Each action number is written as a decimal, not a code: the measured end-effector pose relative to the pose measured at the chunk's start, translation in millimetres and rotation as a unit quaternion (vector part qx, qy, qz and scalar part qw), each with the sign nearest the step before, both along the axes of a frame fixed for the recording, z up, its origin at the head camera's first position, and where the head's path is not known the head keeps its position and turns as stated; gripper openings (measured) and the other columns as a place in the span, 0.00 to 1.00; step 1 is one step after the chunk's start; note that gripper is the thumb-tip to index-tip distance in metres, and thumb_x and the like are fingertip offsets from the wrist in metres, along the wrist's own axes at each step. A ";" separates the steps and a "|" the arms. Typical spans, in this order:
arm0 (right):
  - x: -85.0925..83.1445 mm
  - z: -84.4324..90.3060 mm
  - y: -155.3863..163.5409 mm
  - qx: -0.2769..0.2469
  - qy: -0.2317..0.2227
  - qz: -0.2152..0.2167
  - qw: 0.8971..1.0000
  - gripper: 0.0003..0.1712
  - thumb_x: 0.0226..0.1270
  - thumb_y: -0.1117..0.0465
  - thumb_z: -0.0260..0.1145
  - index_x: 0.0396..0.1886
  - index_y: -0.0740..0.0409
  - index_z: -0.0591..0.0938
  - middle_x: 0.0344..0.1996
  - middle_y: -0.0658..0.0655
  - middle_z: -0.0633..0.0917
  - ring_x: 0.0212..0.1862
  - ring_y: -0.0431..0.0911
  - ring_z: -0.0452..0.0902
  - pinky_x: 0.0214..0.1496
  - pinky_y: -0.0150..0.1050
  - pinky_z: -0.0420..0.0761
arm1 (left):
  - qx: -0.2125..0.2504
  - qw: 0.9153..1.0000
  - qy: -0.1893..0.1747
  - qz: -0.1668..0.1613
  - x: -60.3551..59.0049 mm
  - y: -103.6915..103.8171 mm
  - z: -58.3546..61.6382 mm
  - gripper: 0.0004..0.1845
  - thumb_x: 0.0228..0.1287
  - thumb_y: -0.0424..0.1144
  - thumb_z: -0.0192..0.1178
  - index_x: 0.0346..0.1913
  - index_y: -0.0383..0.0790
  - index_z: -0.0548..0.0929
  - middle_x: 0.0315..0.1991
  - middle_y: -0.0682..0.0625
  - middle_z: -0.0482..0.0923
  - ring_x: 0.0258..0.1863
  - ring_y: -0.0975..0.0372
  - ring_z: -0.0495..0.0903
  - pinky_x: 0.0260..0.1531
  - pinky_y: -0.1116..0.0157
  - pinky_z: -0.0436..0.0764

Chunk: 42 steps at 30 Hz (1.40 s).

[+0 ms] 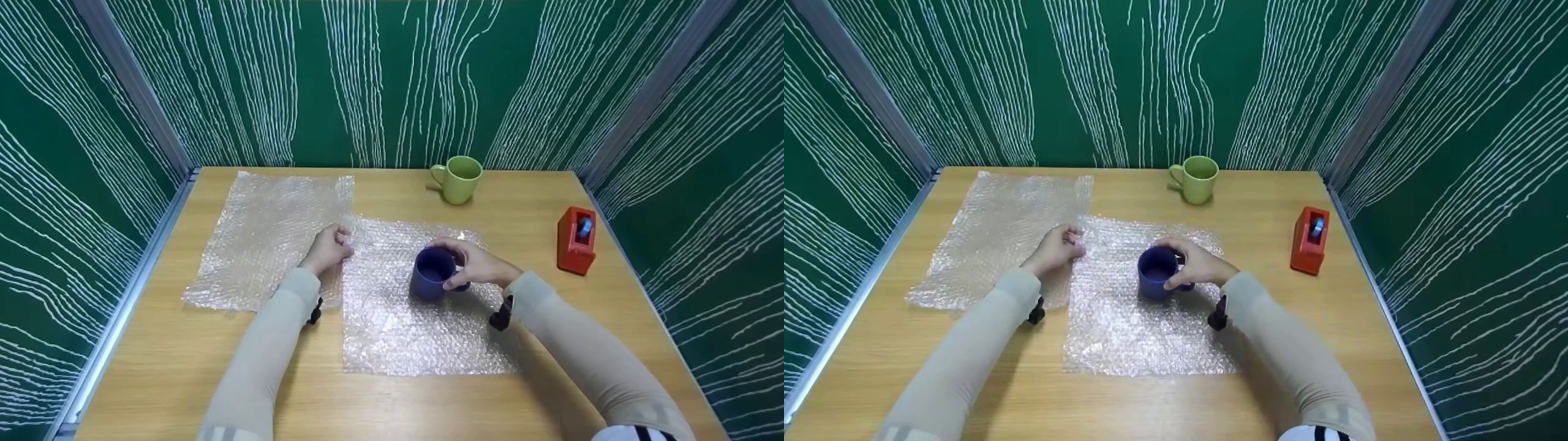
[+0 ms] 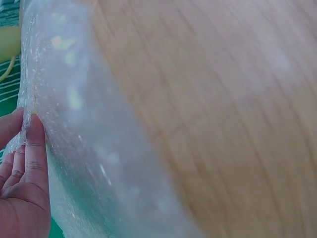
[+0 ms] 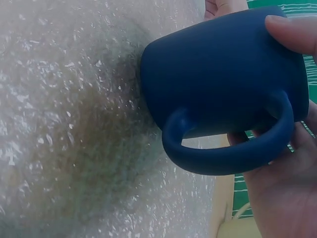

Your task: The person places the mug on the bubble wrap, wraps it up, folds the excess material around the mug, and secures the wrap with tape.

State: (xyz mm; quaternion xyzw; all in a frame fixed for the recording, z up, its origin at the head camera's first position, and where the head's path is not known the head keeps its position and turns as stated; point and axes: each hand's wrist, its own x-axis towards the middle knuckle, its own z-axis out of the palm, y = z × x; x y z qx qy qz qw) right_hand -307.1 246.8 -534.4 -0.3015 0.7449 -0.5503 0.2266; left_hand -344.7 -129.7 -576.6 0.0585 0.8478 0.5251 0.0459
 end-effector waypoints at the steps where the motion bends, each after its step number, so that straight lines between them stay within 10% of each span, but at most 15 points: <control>1: 0.2 -0.7 -0.6 0.000 0.001 0.002 1.000 0.52 0.48 0.74 0.81 0.76 0.70 0.71 0.70 0.74 0.78 0.73 0.60 0.75 0.83 0.58 0.68 | -0.004 1.000 0.000 0.002 -0.1 0.5 0.0 0.22 0.57 0.24 0.62 0.56 0.26 0.80 0.35 0.50 0.76 0.34 0.63 0.74 0.39 0.69 0.75; 16: 3.4 -6.8 0.0 0.024 -0.013 -0.014 1.000 0.54 0.49 0.74 0.81 0.79 0.69 0.70 0.72 0.72 0.78 0.75 0.64 0.72 0.80 0.42 0.69 | -0.010 1.000 -0.026 -0.004 2.5 3.5 4.5 0.23 0.62 0.25 0.63 0.61 0.28 0.79 0.38 0.50 0.78 0.33 0.64 0.77 0.34 0.71 0.77; 31: 12.5 -3.3 -2.8 0.042 -0.001 -0.052 0.998 0.57 0.53 0.71 0.84 0.82 0.67 0.66 0.75 0.69 0.77 0.79 0.65 0.68 0.87 0.62 0.57 | 0.043 0.999 -0.021 0.013 3.4 8.1 11.3 0.17 0.69 0.28 0.65 0.58 0.29 0.80 0.45 0.46 0.79 0.41 0.60 0.79 0.43 0.69 0.81; 42: 19.8 -7.3 -6.3 0.032 0.047 -0.097 0.994 0.53 0.55 0.69 0.85 0.78 0.74 0.68 0.73 0.71 0.78 0.73 0.67 0.74 0.81 0.63 0.69 | 0.068 0.997 0.024 0.017 0.4 12.5 18.5 0.13 0.70 0.29 0.63 0.54 0.27 0.82 0.43 0.46 0.81 0.40 0.60 0.81 0.40 0.71 0.81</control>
